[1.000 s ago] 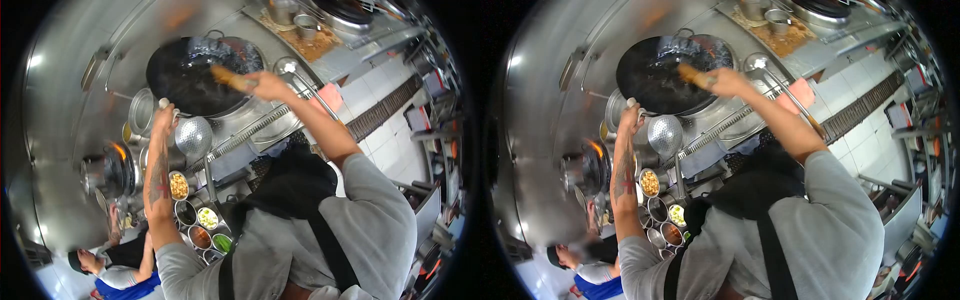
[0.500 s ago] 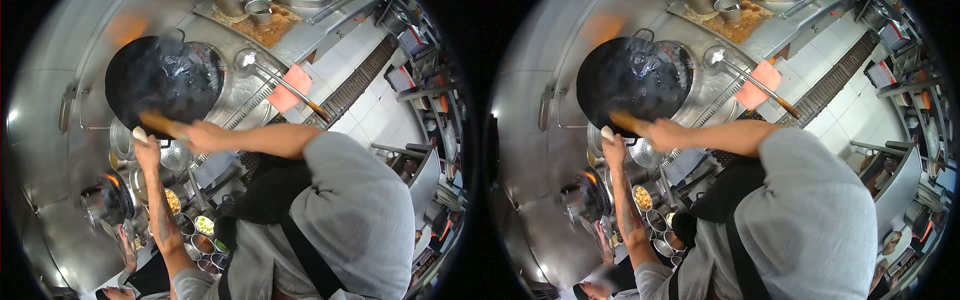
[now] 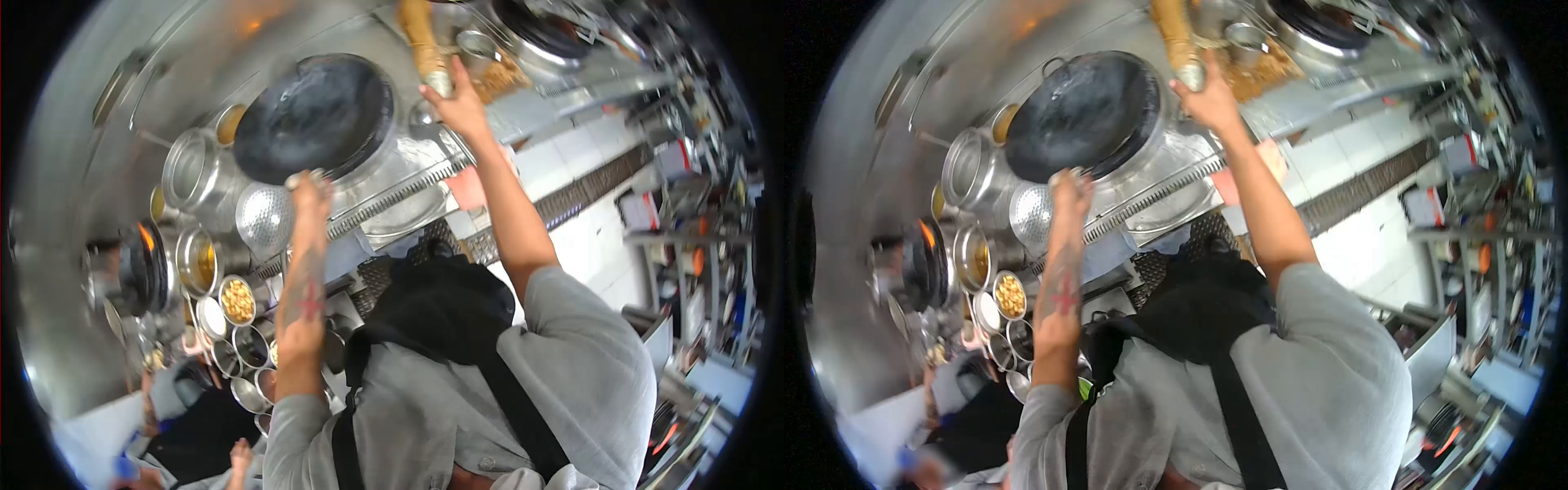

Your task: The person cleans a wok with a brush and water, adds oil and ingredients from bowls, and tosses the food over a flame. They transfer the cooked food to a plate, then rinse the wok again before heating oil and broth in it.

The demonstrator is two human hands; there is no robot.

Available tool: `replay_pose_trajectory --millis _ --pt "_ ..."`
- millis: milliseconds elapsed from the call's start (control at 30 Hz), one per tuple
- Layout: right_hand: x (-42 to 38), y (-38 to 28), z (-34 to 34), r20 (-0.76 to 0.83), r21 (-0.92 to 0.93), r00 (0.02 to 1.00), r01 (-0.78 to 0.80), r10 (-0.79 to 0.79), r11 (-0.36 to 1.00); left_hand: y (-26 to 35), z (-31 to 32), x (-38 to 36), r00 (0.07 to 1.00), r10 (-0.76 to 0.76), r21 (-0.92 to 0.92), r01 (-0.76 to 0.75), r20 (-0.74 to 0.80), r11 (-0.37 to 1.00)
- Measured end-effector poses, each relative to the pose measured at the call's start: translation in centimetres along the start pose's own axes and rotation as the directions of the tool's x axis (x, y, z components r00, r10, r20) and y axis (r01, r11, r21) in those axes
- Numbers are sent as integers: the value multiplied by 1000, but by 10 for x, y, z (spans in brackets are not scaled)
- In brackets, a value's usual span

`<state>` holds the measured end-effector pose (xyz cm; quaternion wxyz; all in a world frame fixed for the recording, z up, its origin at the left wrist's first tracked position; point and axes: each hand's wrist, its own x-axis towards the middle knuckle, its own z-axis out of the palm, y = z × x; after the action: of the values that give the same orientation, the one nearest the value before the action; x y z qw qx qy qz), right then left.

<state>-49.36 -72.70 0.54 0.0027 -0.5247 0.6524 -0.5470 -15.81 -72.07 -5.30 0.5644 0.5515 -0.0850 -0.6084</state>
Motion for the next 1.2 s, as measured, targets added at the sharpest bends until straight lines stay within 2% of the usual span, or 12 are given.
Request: replay_pose_trajectory --millis 100,300,367,433,567,700,767,833,933,1033,1133,1200 --pt "40 -84 -47 654 435 724 -596 218 675 -41 39 20 999 34 -102 -30 36 994" --pt "83 -133 -37 580 331 796 -38 -172 943 -40 -53 4 932 -134 -244 224 336 944" --pt "90 -145 -21 503 225 766 331 -400 916 -60 -101 -21 945 326 353 -302 -10 886" --pt "83 -165 7 655 -45 677 478 -336 877 -79 -157 -18 857 490 901 -77 -159 427" --pt "41 -170 87 842 170 408 422 -354 891 -67 -129 -51 835 538 971 212 -119 -114" --pt "84 -57 210 966 251 -99 585 -238 772 -35 -51 -72 478 766 877 -424 429 -227" --pt "135 -36 261 874 -348 467 409 134 844 -12 19 -77 425 676 772 -526 602 -358" --pt "122 -33 280 704 -233 705 113 87 966 -25 52 -42 435 637 717 -637 637 -282" --pt "74 -70 278 864 -269 396 -160 311 950 -32 65 -14 515 644 746 -652 566 -133" --pt "11 -87 247 881 356 219 277 -419 892 -29 59 -9 431 686 713 -676 586 -185" --pt "86 -88 214 996 -50 -59 164 61 985 -33 53 -13 487 653 729 -668 580 -149" --pt "121 -46 261 817 -368 574 443 57 817 -30 56 -10 447 672 700 -698 591 -152"
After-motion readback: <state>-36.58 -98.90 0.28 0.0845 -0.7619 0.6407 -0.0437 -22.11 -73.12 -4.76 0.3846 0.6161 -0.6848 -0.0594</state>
